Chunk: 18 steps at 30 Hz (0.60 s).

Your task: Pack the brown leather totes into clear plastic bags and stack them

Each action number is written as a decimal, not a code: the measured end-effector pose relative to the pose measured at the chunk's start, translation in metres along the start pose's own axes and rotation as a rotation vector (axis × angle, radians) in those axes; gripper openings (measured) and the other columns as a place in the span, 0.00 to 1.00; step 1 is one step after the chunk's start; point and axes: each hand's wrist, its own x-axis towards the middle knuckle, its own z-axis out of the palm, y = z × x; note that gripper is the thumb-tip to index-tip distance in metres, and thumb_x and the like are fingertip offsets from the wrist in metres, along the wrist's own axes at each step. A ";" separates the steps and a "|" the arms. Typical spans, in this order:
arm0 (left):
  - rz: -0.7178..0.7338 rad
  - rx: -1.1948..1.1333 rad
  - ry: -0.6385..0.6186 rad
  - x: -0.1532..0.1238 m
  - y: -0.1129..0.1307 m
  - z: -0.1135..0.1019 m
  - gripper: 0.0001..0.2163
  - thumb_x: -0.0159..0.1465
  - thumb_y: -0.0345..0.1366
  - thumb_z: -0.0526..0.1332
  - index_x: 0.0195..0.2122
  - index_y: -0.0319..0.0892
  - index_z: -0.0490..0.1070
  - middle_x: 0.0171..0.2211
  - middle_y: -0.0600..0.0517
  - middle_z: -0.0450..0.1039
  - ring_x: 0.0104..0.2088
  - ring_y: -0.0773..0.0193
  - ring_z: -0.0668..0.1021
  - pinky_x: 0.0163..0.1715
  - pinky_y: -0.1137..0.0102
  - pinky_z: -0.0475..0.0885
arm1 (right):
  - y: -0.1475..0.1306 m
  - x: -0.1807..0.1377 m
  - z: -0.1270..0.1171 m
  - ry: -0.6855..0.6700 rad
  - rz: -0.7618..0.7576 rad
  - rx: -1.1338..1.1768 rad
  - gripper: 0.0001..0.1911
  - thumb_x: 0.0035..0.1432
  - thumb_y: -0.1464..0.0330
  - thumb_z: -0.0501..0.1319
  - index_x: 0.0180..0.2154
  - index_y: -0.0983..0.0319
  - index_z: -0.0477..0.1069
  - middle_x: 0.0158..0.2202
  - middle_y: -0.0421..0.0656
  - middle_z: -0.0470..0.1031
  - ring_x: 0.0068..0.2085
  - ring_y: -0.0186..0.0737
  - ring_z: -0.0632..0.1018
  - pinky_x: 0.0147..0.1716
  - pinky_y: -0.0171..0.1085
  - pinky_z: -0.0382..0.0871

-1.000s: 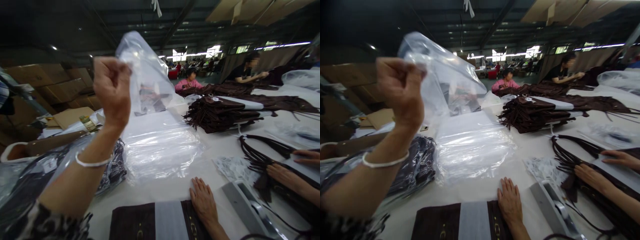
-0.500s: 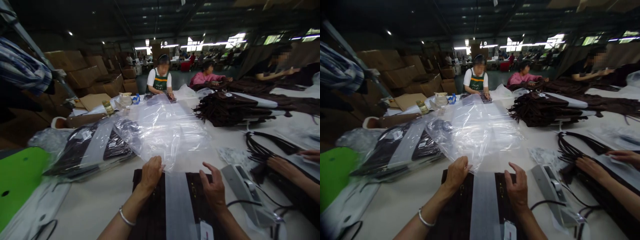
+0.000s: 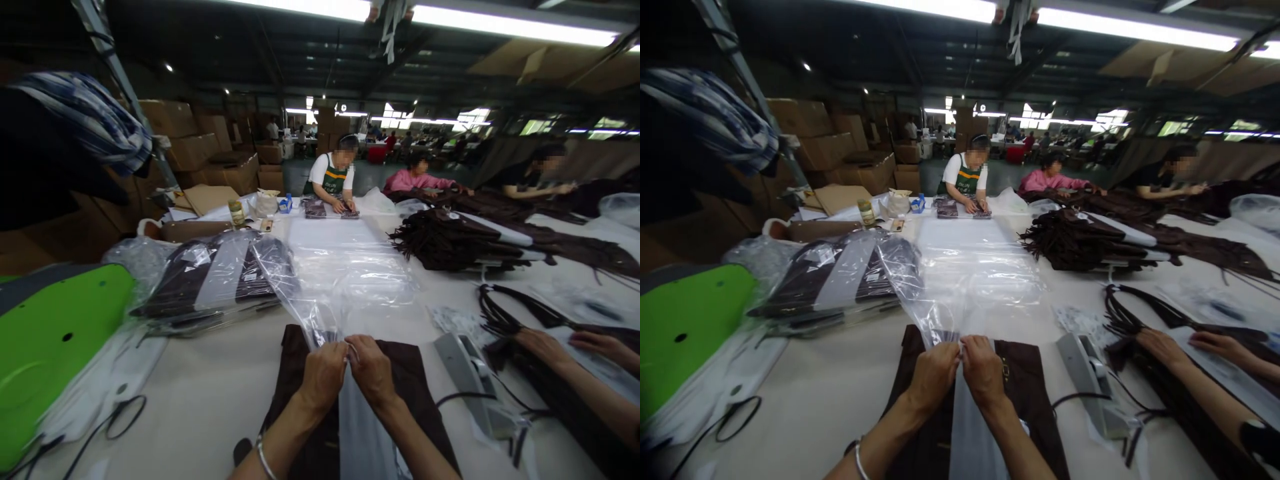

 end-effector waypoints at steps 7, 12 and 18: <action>-0.037 0.066 0.060 -0.021 -0.019 -0.019 0.04 0.68 0.32 0.56 0.42 0.45 0.69 0.40 0.48 0.76 0.42 0.57 0.78 0.39 0.67 0.72 | 0.014 0.019 -0.027 -0.032 0.197 -0.171 0.18 0.60 0.75 0.52 0.47 0.59 0.75 0.44 0.44 0.81 0.44 0.40 0.80 0.43 0.36 0.71; -0.204 0.144 0.133 -0.020 -0.058 -0.040 0.05 0.67 0.30 0.56 0.39 0.44 0.70 0.40 0.47 0.75 0.44 0.55 0.75 0.42 0.63 0.69 | 0.016 0.022 -0.052 -0.052 0.127 -0.082 0.21 0.56 0.76 0.52 0.49 0.61 0.73 0.48 0.45 0.79 0.49 0.40 0.78 0.50 0.36 0.68; -0.105 0.181 0.150 -0.009 -0.056 -0.047 0.03 0.66 0.33 0.59 0.37 0.43 0.73 0.37 0.46 0.76 0.44 0.51 0.74 0.51 0.56 0.63 | -0.026 0.002 -0.054 -0.177 0.083 -0.235 0.23 0.55 0.68 0.61 0.54 0.61 0.71 0.48 0.48 0.77 0.52 0.50 0.73 0.57 0.48 0.61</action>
